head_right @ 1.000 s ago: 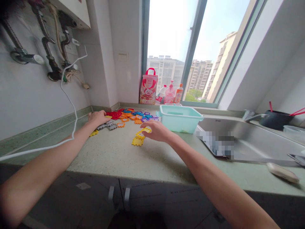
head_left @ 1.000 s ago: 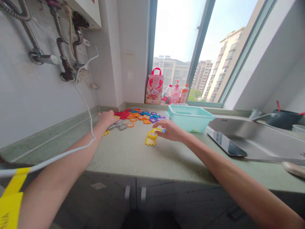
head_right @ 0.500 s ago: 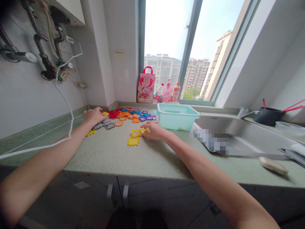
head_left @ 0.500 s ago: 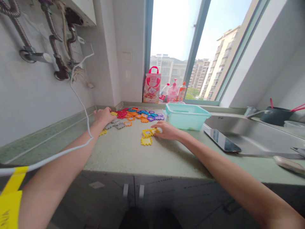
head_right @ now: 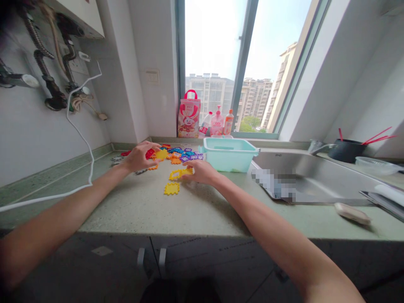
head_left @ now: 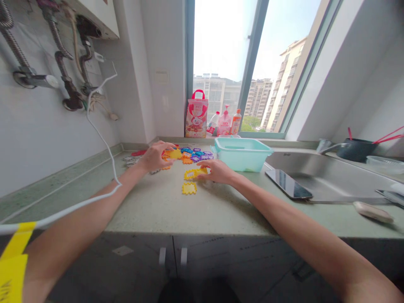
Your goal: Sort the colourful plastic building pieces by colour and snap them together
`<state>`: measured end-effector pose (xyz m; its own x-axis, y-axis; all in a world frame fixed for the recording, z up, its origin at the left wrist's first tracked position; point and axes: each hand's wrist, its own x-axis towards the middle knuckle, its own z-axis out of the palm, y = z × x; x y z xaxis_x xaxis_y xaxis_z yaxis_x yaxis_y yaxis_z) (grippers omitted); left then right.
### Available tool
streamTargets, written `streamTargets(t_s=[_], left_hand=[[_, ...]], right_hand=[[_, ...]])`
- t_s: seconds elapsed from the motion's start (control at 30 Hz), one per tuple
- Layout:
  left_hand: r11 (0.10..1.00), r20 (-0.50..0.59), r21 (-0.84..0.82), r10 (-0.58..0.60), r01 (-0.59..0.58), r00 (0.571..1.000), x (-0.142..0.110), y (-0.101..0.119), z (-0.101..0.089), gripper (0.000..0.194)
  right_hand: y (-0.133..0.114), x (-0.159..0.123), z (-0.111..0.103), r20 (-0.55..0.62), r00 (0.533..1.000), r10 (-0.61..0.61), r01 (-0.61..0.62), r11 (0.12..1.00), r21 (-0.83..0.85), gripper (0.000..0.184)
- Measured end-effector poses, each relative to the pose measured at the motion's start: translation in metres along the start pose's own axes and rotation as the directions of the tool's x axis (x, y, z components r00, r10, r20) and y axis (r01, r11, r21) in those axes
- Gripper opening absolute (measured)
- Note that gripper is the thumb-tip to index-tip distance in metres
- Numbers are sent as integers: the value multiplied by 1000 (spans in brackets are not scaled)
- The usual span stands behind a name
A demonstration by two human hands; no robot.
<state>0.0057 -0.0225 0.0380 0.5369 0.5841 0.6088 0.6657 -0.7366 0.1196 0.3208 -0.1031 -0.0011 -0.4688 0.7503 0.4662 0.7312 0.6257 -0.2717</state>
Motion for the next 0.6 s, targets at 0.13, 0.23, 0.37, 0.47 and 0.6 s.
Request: streamTargets(t_s=[0.13,0.23,0.37,0.47,0.6], left_hand=[[941,142,-266,254,-211,957,-2,39,20,38],[895,269,-390,338,-219,902,-4,51,28,22],[874,298,-462,313,-150,902,-6,52,29,20],[878,307,-467,273,-105,912,-7,50,29,21],[868,295,-488,265,-94,918,-9,51,36,24]], right_hand=[[-3,1,-1,-13,1000,-1,1,1000,10,50],[-3,1,0,-5,1000,-10,10,1000,4,44],[-3,1,-4,34,999,-32,34,998,-45,27],[-4,1,-12,-10,1000,-12,11,994,-104,25],[-7,3,-17,-294,954,55,-62,998,-15,29]])
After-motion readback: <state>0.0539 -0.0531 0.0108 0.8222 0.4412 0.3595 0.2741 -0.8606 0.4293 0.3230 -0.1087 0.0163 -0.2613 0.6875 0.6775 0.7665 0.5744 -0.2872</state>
